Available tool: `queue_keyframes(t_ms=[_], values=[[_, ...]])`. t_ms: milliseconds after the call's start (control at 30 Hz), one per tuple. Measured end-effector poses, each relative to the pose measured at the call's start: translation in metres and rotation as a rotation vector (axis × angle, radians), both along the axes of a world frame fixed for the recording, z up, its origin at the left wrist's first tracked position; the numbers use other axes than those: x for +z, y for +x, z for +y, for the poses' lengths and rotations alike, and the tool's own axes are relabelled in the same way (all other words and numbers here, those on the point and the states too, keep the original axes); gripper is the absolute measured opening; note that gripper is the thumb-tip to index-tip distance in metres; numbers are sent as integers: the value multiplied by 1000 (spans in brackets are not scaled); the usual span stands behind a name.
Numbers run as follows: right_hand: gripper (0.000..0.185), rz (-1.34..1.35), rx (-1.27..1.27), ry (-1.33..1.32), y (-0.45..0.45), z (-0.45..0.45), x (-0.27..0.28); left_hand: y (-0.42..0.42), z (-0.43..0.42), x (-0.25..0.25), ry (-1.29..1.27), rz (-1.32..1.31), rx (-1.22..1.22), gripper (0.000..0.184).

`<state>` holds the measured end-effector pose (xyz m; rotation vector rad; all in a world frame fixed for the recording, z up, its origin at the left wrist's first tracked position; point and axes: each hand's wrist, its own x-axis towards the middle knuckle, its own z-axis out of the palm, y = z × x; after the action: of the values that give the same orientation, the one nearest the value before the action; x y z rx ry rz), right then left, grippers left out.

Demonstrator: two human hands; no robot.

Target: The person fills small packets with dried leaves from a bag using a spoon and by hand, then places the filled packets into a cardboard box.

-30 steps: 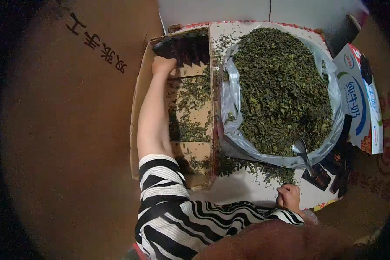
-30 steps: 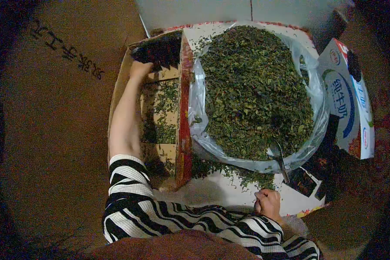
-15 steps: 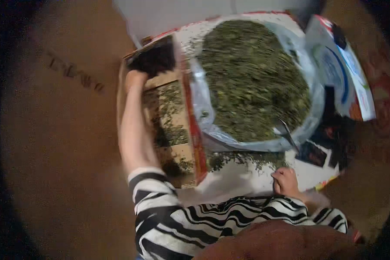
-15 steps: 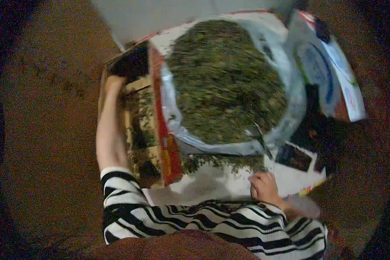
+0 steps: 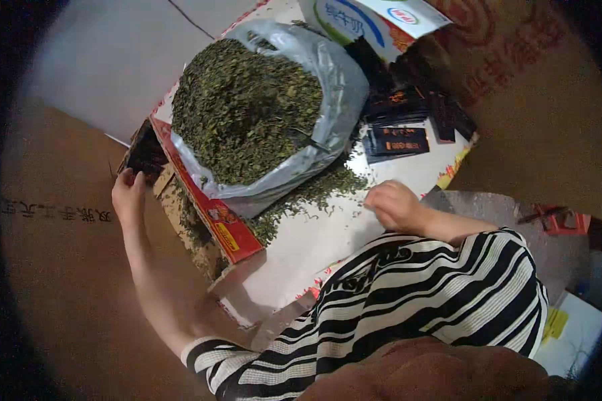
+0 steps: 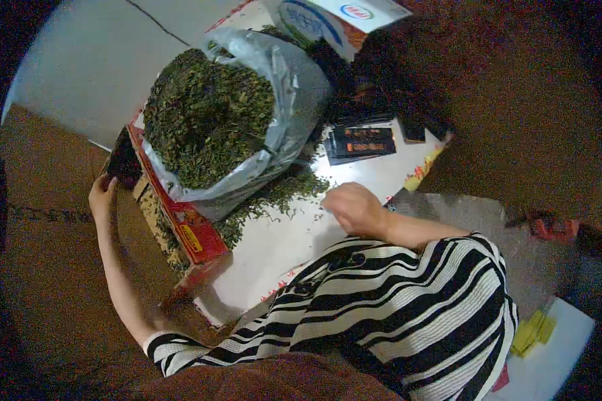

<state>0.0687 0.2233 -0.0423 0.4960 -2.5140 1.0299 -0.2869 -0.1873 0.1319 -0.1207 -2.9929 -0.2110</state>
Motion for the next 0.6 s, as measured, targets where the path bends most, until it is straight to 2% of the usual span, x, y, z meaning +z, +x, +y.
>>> queue_keyframes(t_ms=[133, 200, 233, 333, 367, 433, 533, 600], values=[[21, 122, -459, 7, 9, 44, 10, 59, 42, 16, 186, 60, -146, 37], [24, 62, -721, 34, 7, 71, 25, 86, 61, 16, 442, 40, -307, 37], [29, 46, -817, 62, 7, 86, 27, 101, 71, 16, 568, 29, -386, 37], [41, -36, -985, 153, 9, 113, 26, 156, 112, 28, 626, -119, -474, 39], [47, -103, -1057, 218, 10, 118, 25, 173, 125, 32, 624, -118, -476, 39], [54, -171, -1128, 283, 8, 124, 26, 202, 147, 38, 366, -70, -666, 38], [68, -419, -1214, 187, 1, 124, 32, 226, 167, 36, 355, -121, -790, 36], [70, -427, -1221, 174, -3, 126, 30, 235, 176, 33, 346, -103, -851, 35]])
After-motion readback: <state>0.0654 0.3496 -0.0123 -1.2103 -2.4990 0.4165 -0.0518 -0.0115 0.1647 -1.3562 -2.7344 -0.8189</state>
